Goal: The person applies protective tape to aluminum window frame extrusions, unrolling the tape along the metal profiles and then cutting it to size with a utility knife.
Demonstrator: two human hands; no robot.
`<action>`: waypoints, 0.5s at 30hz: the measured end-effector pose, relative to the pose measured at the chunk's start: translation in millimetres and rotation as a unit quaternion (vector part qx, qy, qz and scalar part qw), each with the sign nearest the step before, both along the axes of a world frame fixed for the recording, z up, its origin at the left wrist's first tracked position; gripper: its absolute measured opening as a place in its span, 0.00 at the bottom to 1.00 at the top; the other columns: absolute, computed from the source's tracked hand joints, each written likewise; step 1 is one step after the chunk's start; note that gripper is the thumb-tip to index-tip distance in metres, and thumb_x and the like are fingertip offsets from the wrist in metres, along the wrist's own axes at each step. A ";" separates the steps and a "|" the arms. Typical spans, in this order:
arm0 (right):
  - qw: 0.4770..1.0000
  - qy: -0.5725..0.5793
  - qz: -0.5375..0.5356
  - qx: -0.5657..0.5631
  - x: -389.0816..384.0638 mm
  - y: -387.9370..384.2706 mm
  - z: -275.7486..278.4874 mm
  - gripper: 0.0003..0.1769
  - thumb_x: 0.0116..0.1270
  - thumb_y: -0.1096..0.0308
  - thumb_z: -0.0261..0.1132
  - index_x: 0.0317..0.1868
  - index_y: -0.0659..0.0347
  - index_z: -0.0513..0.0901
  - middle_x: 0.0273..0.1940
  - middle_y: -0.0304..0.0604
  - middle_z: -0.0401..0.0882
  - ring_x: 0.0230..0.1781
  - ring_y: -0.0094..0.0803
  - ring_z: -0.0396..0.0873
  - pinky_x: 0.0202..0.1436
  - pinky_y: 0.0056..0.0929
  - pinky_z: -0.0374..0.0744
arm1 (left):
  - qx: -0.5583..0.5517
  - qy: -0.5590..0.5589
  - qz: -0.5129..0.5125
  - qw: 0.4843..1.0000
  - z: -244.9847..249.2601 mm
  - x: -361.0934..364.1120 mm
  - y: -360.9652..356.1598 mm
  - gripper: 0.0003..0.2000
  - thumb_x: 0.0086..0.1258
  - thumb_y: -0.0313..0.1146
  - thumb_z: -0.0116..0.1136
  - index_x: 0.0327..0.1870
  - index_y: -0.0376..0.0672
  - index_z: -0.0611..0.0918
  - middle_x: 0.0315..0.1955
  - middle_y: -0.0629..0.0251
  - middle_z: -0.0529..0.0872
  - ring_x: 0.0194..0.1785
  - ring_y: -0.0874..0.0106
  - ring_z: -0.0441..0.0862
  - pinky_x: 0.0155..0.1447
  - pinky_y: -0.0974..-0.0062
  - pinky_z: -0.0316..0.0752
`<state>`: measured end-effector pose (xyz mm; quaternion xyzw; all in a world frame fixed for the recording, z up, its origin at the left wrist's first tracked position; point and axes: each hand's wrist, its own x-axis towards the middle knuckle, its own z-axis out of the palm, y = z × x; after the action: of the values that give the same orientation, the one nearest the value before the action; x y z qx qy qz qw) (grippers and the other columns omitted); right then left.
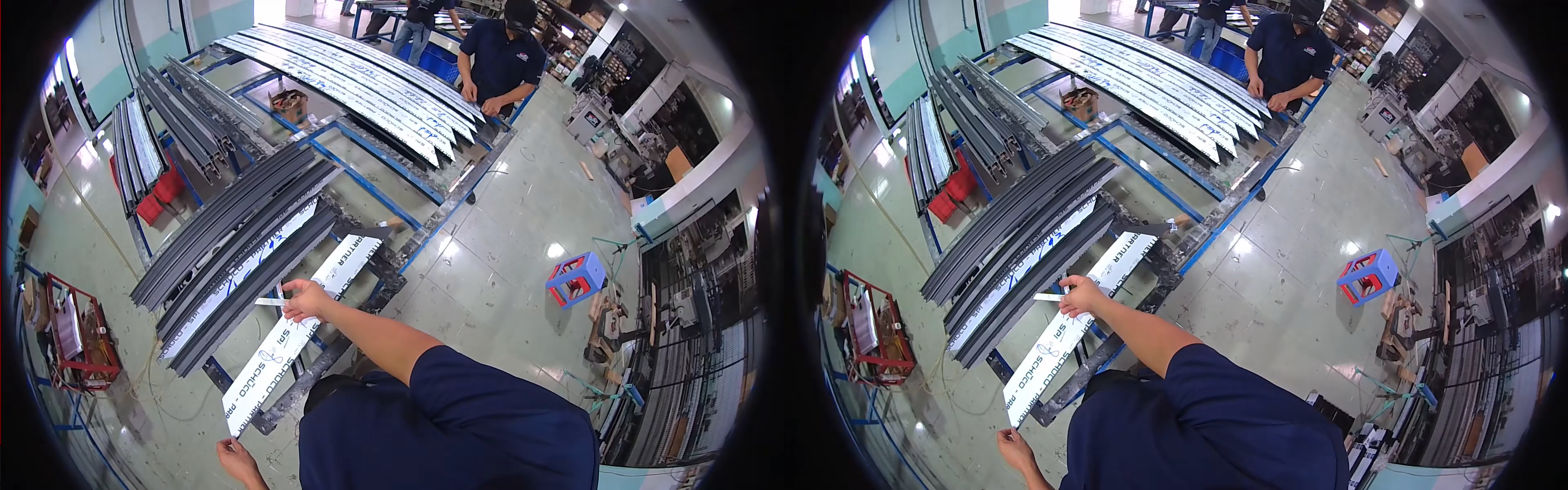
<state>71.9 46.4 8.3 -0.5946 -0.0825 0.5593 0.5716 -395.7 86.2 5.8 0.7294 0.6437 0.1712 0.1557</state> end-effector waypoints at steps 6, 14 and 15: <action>1.000 -0.006 0.000 -0.003 0.3 -0.7 1.5 0.27 0.68 0.79 0.65 0.67 0.59 0.71 0.41 0.52 0.87 0.34 0.35 0.89 0.31 0.28 0.87 | -0.002 0.021 0.018 1.000 9.7 7.3 -5.4 0.10 0.69 0.33 0.63 0.37 0.35 0.79 0.32 0.51 0.84 0.35 0.56 0.80 0.43 0.60 0.75; 1.000 -0.003 0.001 -0.001 1.8 0.4 -1.1 0.28 0.68 0.79 0.65 0.68 0.58 0.71 0.41 0.53 0.87 0.34 0.36 0.89 0.30 0.28 0.87 | -0.013 0.040 0.015 0.999 0.8 4.1 -2.8 0.10 0.70 0.34 0.62 0.39 0.35 0.79 0.34 0.50 0.84 0.37 0.54 0.82 0.44 0.59 0.76; 1.000 -0.005 0.004 -0.004 1.9 0.6 -1.7 0.29 0.68 0.79 0.65 0.68 0.58 0.71 0.40 0.53 0.87 0.34 0.36 0.89 0.30 0.28 0.87 | -0.007 0.041 0.011 0.999 0.2 3.6 -3.0 0.10 0.70 0.34 0.61 0.39 0.34 0.79 0.35 0.50 0.84 0.37 0.54 0.82 0.45 0.59 0.76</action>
<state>73.7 47.0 6.6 -0.5993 -0.0857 0.5586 0.5669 -392.1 83.3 6.0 0.7272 0.6591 0.1386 0.1326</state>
